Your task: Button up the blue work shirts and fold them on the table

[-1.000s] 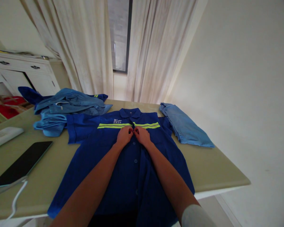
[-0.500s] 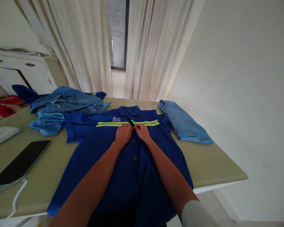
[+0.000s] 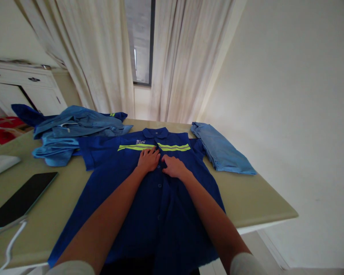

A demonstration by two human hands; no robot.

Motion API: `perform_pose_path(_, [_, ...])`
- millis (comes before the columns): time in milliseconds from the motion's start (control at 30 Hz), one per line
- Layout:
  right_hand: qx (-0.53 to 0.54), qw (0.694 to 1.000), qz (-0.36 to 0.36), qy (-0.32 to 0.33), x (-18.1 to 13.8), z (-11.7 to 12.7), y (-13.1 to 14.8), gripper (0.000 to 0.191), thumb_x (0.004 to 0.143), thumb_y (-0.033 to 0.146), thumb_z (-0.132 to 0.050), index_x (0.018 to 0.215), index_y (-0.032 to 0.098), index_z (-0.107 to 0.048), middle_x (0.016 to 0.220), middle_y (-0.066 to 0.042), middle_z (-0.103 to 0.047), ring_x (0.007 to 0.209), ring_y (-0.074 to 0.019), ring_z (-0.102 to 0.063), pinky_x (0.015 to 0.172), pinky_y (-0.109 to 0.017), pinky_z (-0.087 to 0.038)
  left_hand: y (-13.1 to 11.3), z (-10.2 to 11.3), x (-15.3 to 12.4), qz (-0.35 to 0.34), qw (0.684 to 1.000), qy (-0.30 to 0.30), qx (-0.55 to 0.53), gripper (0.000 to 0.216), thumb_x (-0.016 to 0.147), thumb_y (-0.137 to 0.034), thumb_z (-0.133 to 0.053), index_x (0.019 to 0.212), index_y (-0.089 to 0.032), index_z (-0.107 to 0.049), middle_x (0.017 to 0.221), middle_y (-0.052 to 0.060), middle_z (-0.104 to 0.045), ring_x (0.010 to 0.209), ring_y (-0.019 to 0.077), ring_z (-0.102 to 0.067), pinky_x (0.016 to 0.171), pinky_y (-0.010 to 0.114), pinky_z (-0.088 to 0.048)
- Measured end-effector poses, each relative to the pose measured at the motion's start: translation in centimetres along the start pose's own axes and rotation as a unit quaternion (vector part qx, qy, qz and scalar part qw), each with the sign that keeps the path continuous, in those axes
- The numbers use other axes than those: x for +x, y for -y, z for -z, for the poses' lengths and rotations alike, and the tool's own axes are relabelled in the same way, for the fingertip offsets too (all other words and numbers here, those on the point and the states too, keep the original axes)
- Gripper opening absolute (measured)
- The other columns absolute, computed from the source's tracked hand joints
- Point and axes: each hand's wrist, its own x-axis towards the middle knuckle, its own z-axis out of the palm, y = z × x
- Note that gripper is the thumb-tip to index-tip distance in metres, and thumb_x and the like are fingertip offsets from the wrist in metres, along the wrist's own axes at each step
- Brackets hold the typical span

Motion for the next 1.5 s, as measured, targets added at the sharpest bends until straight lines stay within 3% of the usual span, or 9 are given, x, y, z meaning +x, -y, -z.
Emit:
perform_pose_path(100, [0.027,0.997,-0.039,-0.054,-0.4,-0.8,0.6,0.058,0.085,0.021,-0.066,0.141,0.023,-0.053,0.113,-0.012,-0.075,0.101,-0.0303,-0.072,0.082,-0.036,-0.050,0.6,0.4,1.7,0.003,0.999,-0.030,-0.024,0.043,0.108,-0.035,-0.033,0.141,-0.021,-0.058,0.149,0.011,-0.060,0.135,0.0322,-0.054,0.114,0.050,-0.040])
perform_pose_path(233, [0.128,0.984,-0.071,-0.100,0.3,-2.9,0.1,0.030,0.089,0.024,-0.062,0.118,0.023,-0.069,0.107,-0.007,-0.078,0.101,-0.0251,-0.072,0.082,-0.032,-0.049,0.7,0.9,1.8,0.011,0.996,-0.082,-0.036,0.030,0.103,-0.021,-0.038,0.117,-0.017,-0.065,0.120,0.014,-0.070,0.114,0.0258,-0.063,0.100,0.037,-0.048])
perform_pose_path(400, [0.182,0.973,-0.057,-0.130,0.8,-3.9,-0.8,0.016,0.088,0.023,-0.067,0.102,0.023,-0.073,0.095,-0.003,-0.078,0.089,-0.0201,-0.071,0.077,-0.028,-0.047,0.9,0.9,-0.9,-0.026,0.997,-0.024,-0.065,0.021,0.097,-0.021,-0.050,0.098,-0.019,-0.071,0.109,0.011,-0.069,0.106,0.0258,-0.064,0.096,0.037,-0.050])
perform_pose_path(633, [0.225,0.966,-0.025,-0.126,0.6,-3.7,-0.5,0.010,0.089,0.023,-0.069,0.098,0.021,-0.074,0.087,-0.001,-0.076,0.080,-0.0168,-0.068,0.072,-0.026,-0.045,0.9,0.9,-4.7,-0.057,0.987,-0.051,-0.139,0.013,0.096,-0.024,-0.059,0.102,-0.021,-0.070,0.111,0.009,-0.069,0.105,0.0268,-0.062,0.096,0.041,-0.049])
perform_pose_path(800, [0.159,0.977,0.005,-0.142,0.2,-3.6,0.2,0.014,0.087,0.022,-0.070,0.100,0.022,-0.075,0.087,0.000,-0.074,0.079,-0.0164,-0.063,0.071,-0.026,-0.041,0.4,1.6,-4.9,-0.083,0.988,-0.050,-0.124,0.012,0.098,-0.019,-0.054,0.100,-0.022,-0.065,0.099,0.007,-0.069,0.096,0.0250,-0.062,0.089,0.038,-0.049])
perform_pose_path(933, [0.138,0.978,0.012,-0.153,0.0,-3.5,0.3,0.014,0.088,0.021,-0.068,0.100,0.022,-0.076,0.087,0.000,-0.072,0.078,-0.0160,-0.061,0.069,-0.026,-0.039,0.1,2.1,-4.8,-0.102,0.989,-0.045,-0.099,0.015,0.100,-0.018,-0.051,0.101,-0.023,-0.065,0.102,0.007,-0.070,0.101,0.0244,-0.064,0.092,0.036,-0.050])
perform_pose_path(1200, [0.174,0.974,0.032,-0.141,0.1,-3.3,0.5,0.013,0.091,0.023,-0.066,0.099,0.021,-0.076,0.085,-0.001,-0.074,0.078,-0.0161,-0.064,0.072,-0.025,-0.042,-0.1,2.0,-4.9,-0.037,0.997,-0.017,-0.068,0.015,0.104,-0.024,-0.048,0.107,-0.024,-0.063,0.106,0.007,-0.072,0.103,0.0242,-0.067,0.087,0.034,-0.051])
perform_pose_path(1333, [0.203,0.969,0.032,-0.136,0.3,-3.3,0.4,0.022,0.099,0.025,-0.056,0.093,0.022,-0.077,0.086,-0.001,-0.075,0.081,-0.0166,-0.067,0.075,-0.025,-0.044,0.0,1.8,-4.7,-0.041,0.992,-0.013,-0.119,0.013,0.102,-0.019,-0.048,0.107,-0.023,-0.059,0.105,0.007,-0.073,0.102,0.0233,-0.070,0.088,0.033,-0.051])
perform_pose_path(1500, [0.234,0.967,0.009,-0.098,0.8,-3.9,0.2,0.014,0.090,0.018,-0.067,0.102,0.020,-0.074,0.080,0.001,-0.074,0.073,-0.0150,-0.066,0.069,-0.023,-0.044,0.1,1.7,-4.9,-0.013,0.982,-0.030,-0.187,0.020,0.100,-0.015,-0.049,0.118,-0.023,-0.055,0.101,0.005,-0.075,0.097,0.0230,-0.073,0.084,0.033,-0.052])
